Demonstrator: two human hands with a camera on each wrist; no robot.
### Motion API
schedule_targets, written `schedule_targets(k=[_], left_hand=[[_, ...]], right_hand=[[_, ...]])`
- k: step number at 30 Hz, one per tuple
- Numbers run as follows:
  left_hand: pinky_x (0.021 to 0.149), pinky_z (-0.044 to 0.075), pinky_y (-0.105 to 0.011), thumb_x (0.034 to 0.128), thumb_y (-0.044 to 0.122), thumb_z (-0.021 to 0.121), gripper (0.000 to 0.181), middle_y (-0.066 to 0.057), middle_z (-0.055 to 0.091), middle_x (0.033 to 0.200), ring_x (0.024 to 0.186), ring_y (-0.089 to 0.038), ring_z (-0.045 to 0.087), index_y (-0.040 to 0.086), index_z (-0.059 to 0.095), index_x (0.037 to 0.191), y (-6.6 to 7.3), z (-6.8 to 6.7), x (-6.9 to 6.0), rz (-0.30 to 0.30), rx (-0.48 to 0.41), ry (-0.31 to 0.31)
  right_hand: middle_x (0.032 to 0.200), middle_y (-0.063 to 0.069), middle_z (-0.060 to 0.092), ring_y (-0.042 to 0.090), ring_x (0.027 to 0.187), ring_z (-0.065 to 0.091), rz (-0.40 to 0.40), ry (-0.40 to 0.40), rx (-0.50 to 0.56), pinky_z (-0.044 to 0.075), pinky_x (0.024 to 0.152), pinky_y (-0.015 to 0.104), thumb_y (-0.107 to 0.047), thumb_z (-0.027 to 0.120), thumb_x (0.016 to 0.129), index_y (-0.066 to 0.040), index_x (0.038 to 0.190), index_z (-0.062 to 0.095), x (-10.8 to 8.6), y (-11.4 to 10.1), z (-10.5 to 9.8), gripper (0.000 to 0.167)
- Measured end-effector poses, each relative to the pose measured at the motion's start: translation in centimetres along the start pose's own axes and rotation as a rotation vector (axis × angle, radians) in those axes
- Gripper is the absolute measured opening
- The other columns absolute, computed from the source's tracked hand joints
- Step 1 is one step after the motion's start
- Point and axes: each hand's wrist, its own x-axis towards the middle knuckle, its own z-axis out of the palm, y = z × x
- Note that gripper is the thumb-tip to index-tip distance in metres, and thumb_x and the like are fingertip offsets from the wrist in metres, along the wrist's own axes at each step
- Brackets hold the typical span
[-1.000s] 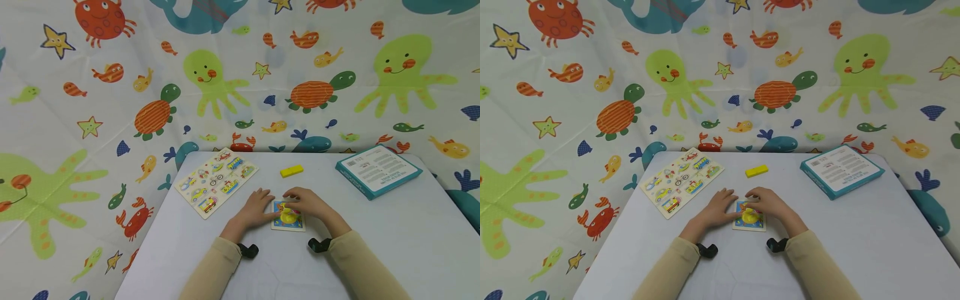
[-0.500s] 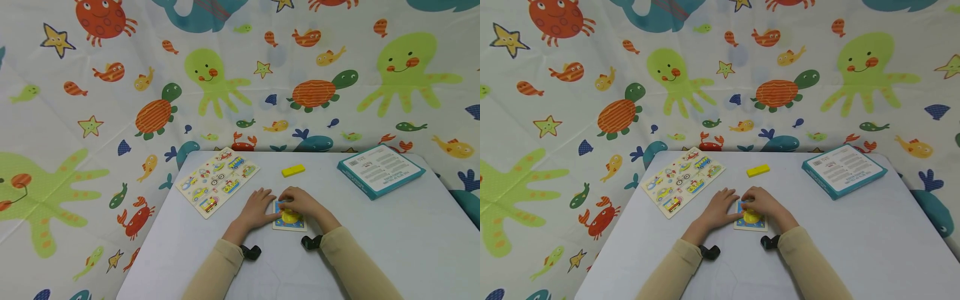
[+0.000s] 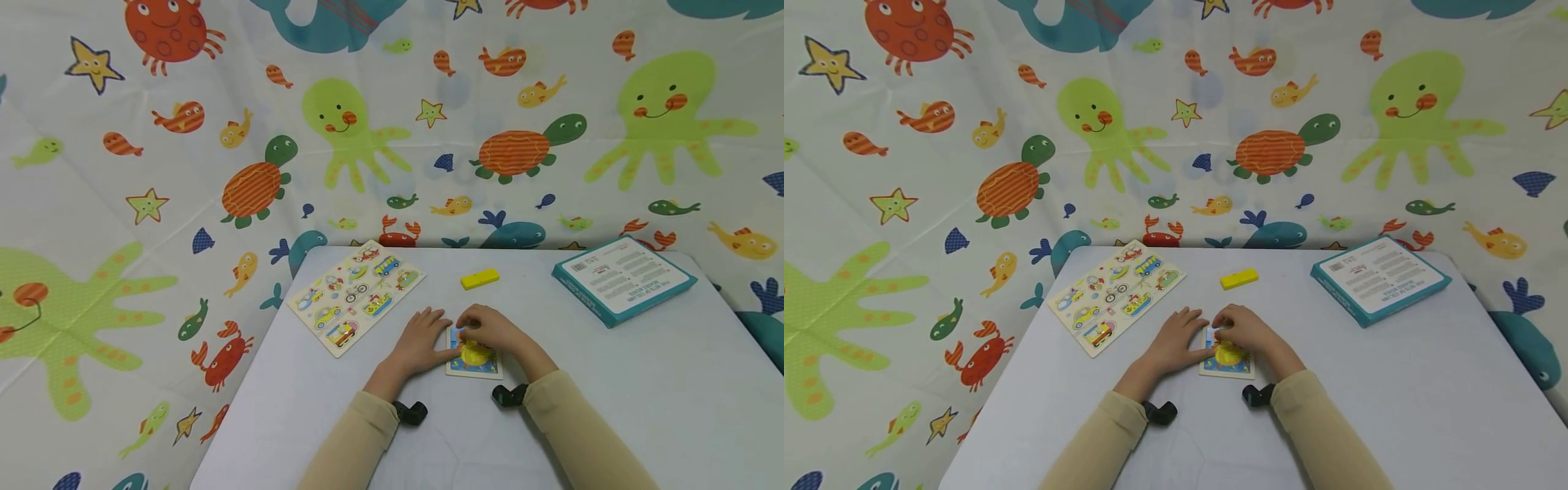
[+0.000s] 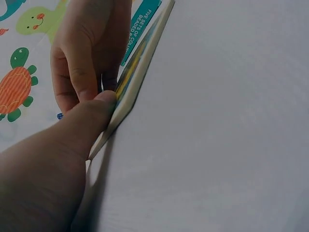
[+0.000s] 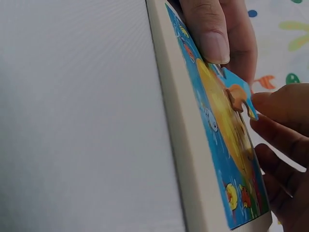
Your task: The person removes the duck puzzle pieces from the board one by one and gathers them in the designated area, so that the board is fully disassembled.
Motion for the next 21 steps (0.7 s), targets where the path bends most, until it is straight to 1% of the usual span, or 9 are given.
schedule_targets(k=[3,9,11,17,21], left_hand=[[0.125,0.018,-0.046,0.0899,0.073,0.047,0.073,-0.001,0.035,0.159,0.152,-0.028,0.024,0.024,0.049,0.144,0.10,-0.06,-0.10,-0.003,-0.008,0.004],[0.125,0.017,-0.046,0.0897,0.073,0.047,0.074,0.000,0.034,0.160,0.152,-0.027,0.023,0.024,0.049,0.145,0.11,-0.08,-0.11,-0.007,-0.017,0.003],[0.125,0.017,-0.045,0.0896,0.074,0.047,0.074,-0.001,0.035,0.159,0.152,-0.027,0.023,0.024,0.049,0.144,0.11,-0.08,-0.11,-0.006,-0.017,0.006],[0.125,0.018,-0.045,0.0895,0.074,0.047,0.073,0.000,0.036,0.159,0.151,-0.028,0.024,0.024,0.050,0.144,0.22,-0.13,-0.18,-0.007,-0.009,0.016],[0.125,0.018,-0.045,0.0891,0.074,0.047,0.074,0.000,0.036,0.159,0.151,-0.028,0.024,0.025,0.050,0.144,0.26,-0.14,-0.25,-0.009,0.000,0.012]], right_hand=[[0.113,0.000,0.064,0.020,0.100,0.054,-0.010,0.012,-0.006,0.048,0.093,0.043,-0.022,0.069,0.092,-0.021,0.105,0.070,-0.17,-0.02,-0.03,0.013],[0.107,-0.002,0.065,0.020,0.096,0.053,-0.020,0.015,-0.014,0.048,0.088,0.039,-0.013,0.065,0.093,-0.021,0.105,0.069,-0.17,0.05,0.00,0.015],[0.106,-0.002,0.065,0.020,0.096,0.053,-0.022,0.018,-0.021,0.049,0.088,0.040,-0.011,0.065,0.093,-0.021,0.105,0.069,-0.12,0.06,0.05,0.016],[0.104,-0.003,0.066,0.018,0.097,0.053,-0.040,0.042,-0.071,0.049,0.090,0.042,-0.011,0.066,0.093,-0.020,0.105,0.071,-0.13,0.12,0.19,0.015],[0.104,-0.003,0.066,0.019,0.097,0.054,-0.013,0.060,-0.097,0.050,0.090,0.043,-0.015,0.066,0.094,-0.022,0.106,0.072,-0.39,0.01,-0.11,0.015]])
